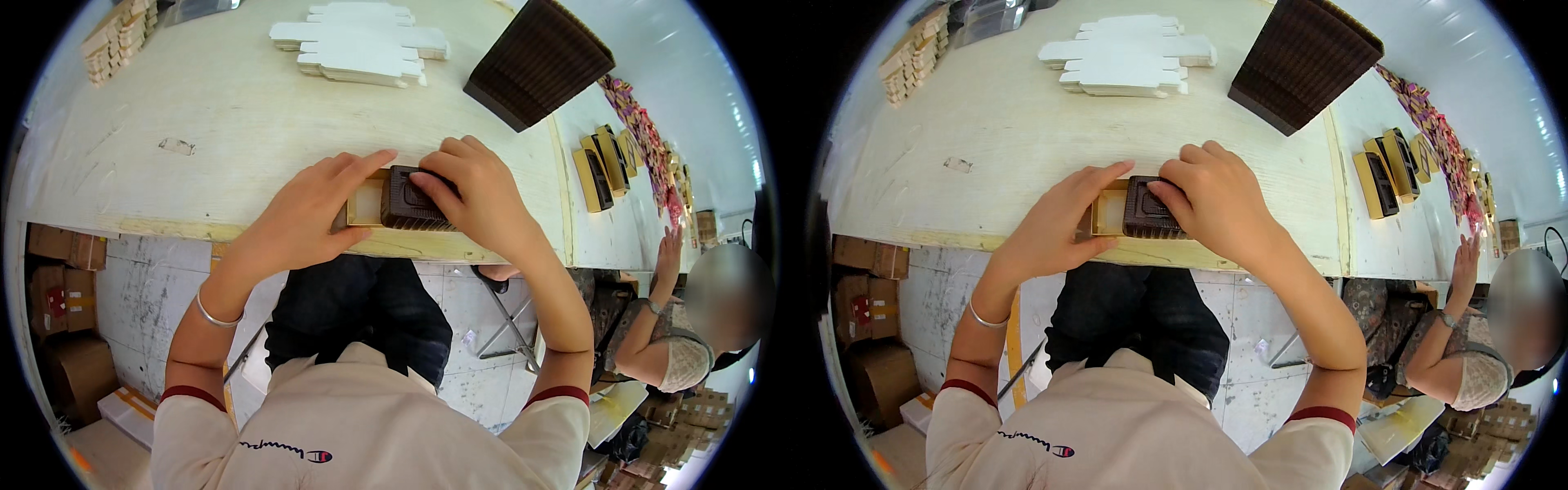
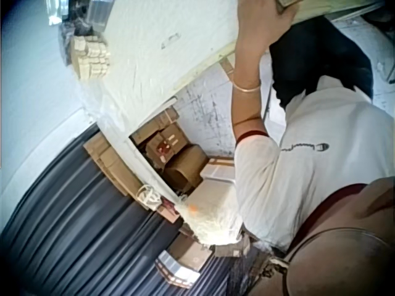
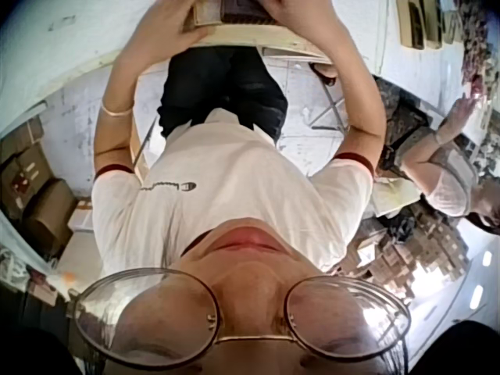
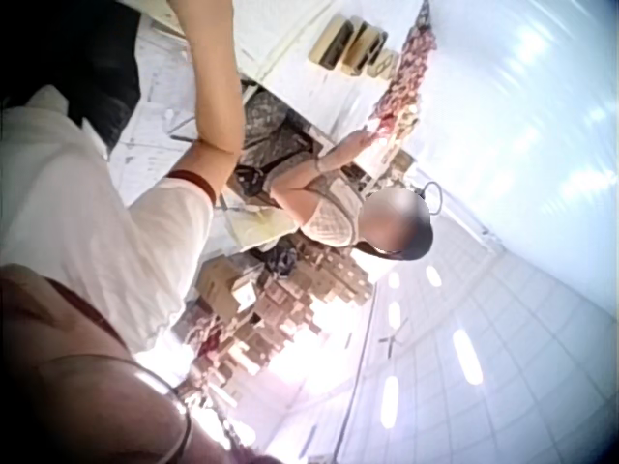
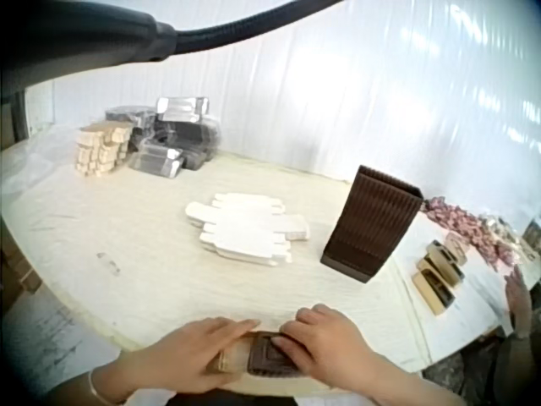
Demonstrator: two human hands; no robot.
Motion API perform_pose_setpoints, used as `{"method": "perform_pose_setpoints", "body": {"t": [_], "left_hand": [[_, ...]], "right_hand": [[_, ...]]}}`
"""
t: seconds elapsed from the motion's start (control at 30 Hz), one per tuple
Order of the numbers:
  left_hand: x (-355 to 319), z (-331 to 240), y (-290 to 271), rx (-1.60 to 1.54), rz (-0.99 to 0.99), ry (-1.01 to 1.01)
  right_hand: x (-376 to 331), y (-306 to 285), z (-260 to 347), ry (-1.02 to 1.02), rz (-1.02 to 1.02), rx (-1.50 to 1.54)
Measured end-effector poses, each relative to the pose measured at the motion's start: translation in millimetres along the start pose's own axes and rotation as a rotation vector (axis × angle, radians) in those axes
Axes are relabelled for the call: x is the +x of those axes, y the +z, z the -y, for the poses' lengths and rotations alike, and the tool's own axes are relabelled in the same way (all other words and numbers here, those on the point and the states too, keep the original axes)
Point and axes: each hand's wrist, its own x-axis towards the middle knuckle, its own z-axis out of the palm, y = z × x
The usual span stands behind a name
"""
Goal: The person folds flat cardboard pieces into small rectangular boxes, inserts white paper liners, and places dark brown plastic inserts inside. The finished boxes are stacked on the table. The process is repeated continuously.
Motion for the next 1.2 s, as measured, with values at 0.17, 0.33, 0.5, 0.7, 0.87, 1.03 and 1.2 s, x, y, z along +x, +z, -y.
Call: {"method": "perform_pose_setpoints", "body": {"t": [0.17, 0.33, 0.5, 0.7, 0.87, 1.03, 1.2], "left_hand": [[0, 0, 7, 0.069, -0.035, 0.016], [0, 8, 8, -0.018, -0.103, -0.002], [6, 10, 0, -0.056, 0.007, -0.004], [11, 8, -11, -0.063, 0.134, -0.072], [14, 4, -12, -0.078, 0.166, -0.084], [13, 15, -15, 0.02, 0.15, 0.043], [19, 13, -13, 0.065, 0.142, 0.05]], "right_hand": [[33, -5, 24, 0.163, 0.328, -0.149], [23, -18, 11, -0.055, 0.073, 0.113], [-24, -32, -15, -0.031, 0.2, 0.351], [-33, -42, -15, 0.022, 0.181, 0.303], [-38, -30, 5, -0.002, 0.147, 0.205], [-41, -24, 8, 0.048, 0.125, 0.439], [-48, -16, -14, -0.038, 0.086, 0.459]]}}
